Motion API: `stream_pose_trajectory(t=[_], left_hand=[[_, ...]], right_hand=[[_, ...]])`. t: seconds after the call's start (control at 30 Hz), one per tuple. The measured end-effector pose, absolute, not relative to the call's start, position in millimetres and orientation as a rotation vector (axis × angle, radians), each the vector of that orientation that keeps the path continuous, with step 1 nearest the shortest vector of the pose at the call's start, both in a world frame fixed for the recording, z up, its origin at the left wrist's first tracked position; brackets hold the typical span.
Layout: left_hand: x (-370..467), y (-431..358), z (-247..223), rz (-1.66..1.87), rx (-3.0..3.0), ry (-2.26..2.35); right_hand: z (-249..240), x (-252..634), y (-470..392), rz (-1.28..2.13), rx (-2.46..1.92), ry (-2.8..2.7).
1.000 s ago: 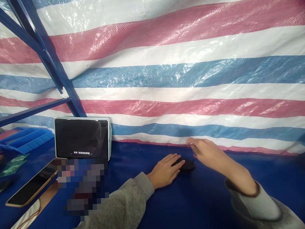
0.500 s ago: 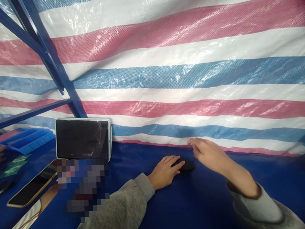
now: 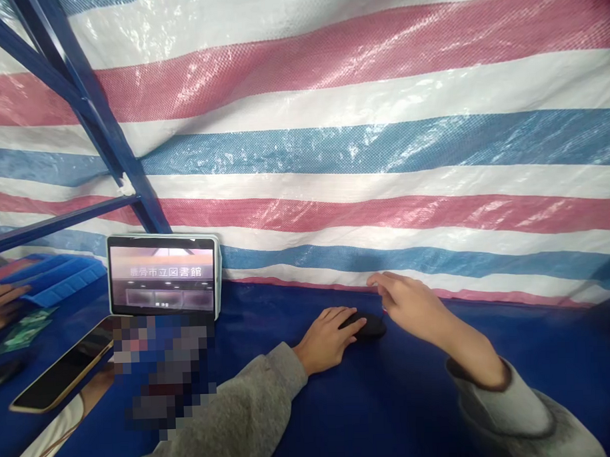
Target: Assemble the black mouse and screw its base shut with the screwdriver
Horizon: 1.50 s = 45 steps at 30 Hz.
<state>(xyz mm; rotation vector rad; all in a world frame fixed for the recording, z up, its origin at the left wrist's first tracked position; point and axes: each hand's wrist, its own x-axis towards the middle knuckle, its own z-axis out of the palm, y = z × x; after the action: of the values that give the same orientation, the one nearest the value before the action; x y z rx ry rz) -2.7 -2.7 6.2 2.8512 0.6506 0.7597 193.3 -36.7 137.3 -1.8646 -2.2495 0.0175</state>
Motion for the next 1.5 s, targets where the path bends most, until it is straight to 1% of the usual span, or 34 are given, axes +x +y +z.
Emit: stream_pose_trajectory(t=[0.3, 0.47, 0.6, 0.73, 0.9, 1.33, 1.5], left_hand=[[-3.4, -2.3, 5.8, 0.765, 2.838, 0.652], [-3.9, -2.3, 6.2, 0.756, 2.838, 0.655], [-4.1, -2.8, 6.8, 0.757, 2.834, 0.658], [-3.8, -3.0, 7.0, 0.756, 2.827, 0.656], [-3.2, -2.6, 6.5, 0.761, 2.825, 0.661], [-3.4, -2.4, 5.2, 0.764, 2.846, 0.658], [-3.7, -3.0, 5.3, 0.763, 2.849, 0.663]], right_hand=[[138.0, 194.1, -37.2, 0.04, -1.849, -2.249], [136.7, 193.7, -36.8, 0.029, -1.923, -2.218], [135.3, 194.0, -36.5, -0.006, -1.876, -2.229], [135.4, 195.1, -36.0, 0.025, -1.903, -2.204], [135.6, 195.9, -35.7, 0.03, -1.829, -2.227], [131.8, 196.5, -34.8, 0.019, -1.856, -2.215], [130.3, 197.9, -33.9, -0.067, -1.836, -2.228]])
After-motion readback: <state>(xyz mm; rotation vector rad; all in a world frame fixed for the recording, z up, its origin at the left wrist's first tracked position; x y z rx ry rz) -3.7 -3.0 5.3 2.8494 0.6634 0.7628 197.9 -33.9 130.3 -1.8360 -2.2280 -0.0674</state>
